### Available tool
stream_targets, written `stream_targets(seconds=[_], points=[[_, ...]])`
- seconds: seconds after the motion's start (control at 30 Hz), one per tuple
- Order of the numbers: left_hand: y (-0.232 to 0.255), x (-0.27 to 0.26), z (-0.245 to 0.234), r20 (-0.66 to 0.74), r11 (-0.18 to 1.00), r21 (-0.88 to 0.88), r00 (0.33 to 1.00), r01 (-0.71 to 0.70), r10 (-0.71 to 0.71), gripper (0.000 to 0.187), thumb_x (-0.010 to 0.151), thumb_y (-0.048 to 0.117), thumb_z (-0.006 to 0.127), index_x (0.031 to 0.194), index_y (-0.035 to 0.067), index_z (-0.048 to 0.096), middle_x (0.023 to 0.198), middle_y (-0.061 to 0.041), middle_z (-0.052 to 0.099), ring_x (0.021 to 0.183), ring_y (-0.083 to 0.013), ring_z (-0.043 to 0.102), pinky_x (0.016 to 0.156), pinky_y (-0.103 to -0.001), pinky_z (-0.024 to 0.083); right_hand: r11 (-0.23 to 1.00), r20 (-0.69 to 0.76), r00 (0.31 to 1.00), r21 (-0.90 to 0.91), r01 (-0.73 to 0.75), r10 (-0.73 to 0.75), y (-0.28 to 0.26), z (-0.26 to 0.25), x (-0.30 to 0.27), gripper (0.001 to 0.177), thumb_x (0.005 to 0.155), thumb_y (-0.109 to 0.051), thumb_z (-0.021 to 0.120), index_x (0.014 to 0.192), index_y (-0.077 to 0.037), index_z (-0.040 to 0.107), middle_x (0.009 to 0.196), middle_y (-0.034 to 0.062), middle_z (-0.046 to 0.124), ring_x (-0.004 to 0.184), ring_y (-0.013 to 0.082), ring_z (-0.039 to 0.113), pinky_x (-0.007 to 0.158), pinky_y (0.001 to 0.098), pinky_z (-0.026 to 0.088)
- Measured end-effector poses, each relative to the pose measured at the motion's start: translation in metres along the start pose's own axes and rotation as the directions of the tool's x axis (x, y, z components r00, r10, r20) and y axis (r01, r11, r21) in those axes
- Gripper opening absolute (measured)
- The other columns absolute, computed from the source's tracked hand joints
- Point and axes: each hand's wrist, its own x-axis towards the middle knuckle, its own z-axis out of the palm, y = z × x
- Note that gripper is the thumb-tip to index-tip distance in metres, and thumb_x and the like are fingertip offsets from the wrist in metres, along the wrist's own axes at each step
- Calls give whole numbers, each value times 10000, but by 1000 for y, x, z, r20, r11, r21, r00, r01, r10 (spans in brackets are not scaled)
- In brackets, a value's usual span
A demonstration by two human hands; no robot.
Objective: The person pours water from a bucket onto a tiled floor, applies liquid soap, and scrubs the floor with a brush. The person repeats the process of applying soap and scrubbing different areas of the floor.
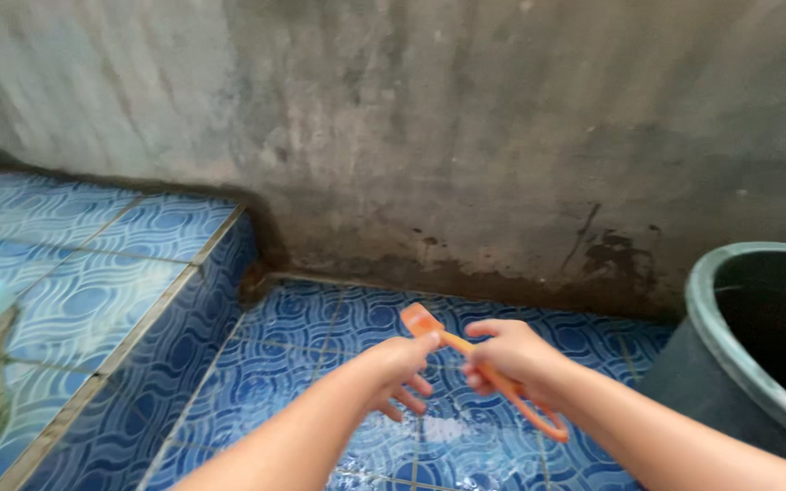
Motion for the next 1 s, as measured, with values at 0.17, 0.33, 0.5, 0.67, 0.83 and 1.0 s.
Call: stream_targets(seconds=[0.17, 0.33, 0.5, 0.67, 0.83, 1.0], points=[[39, 13, 59, 44, 809, -584, 992, -74, 122, 504, 1008, 472, 437, 1312, 109, 608, 1107, -94, 719, 1093, -312, 718, 962, -601, 548, 839, 50, 880, -279, 467, -473, -29, 11, -41, 350, 922, -108, 539, 1218, -8, 697, 942, 147, 773, 817, 235, 744, 734, 373, 593], [77, 10, 83, 75, 568, -821, 997, 61, 2, 322, 1062, 233, 487, 1209, -50, 533, 1067, -196, 644, 948, -354, 700, 850, -559, 620, 98, 33, 478, -964, 247, -878, -52, -71, -76, 315, 919, -261, 493, 1062, -153, 752, 1029, 130, 762, 980, 368, 706, 781, 523, 547], [107, 2, 112, 80, 612, -790, 996, 37, 43, 209, 1029, 190, 536, 1136, 10, 534, 1051, -198, 679, 846, -286, 713, 701, -428, 639, 542, -481, 424, -840, 29, -767, -39, -237, -73, 351, 897, -299, 565, 1151, -164, 767, 1134, 174, 731, 1072, 404, 662, 918, 506, 530], [127, 8, 140, 163, 633, -771, 983, 72, 87, 228, 1017, 210, 584, 1118, 15, 525, 1031, -197, 673, 732, -223, 645, 596, -351, 575, 491, -496, 759, -829, -268, -422, 45, -378, -45, 373, 873, -144, 624, 1197, -177, 805, 1200, 120, 788, 1124, 306, 754, 1031, 401, 573], [128, 22, 154, 243, 635, -760, 967, 140, 77, 312, 1006, 259, 622, 1129, -15, 538, 1030, -215, 685, 669, -177, 572, 537, -321, 527, 330, -462, 887, -839, -433, -11, 138, -434, -13, 789, 750, -106, 855, 1479, -217, 575, 1387, 85, 692, 1288, 249, 670, 1075, 355, 563], [124, 36, 161, 268, 734, -660, 963, 161, 30, 334, 989, 316, 625, 1133, 23, 554, 1018, -172, 644, 749, -239, 628, 563, -326, 541, 105, -447, 874, -876, -471, 188, 188, -448, 13, 992, 769, -122, 874, 1608, -274, 367, 1444, 60, 635, 1316, 247, 650, 1084, 343, 576]])
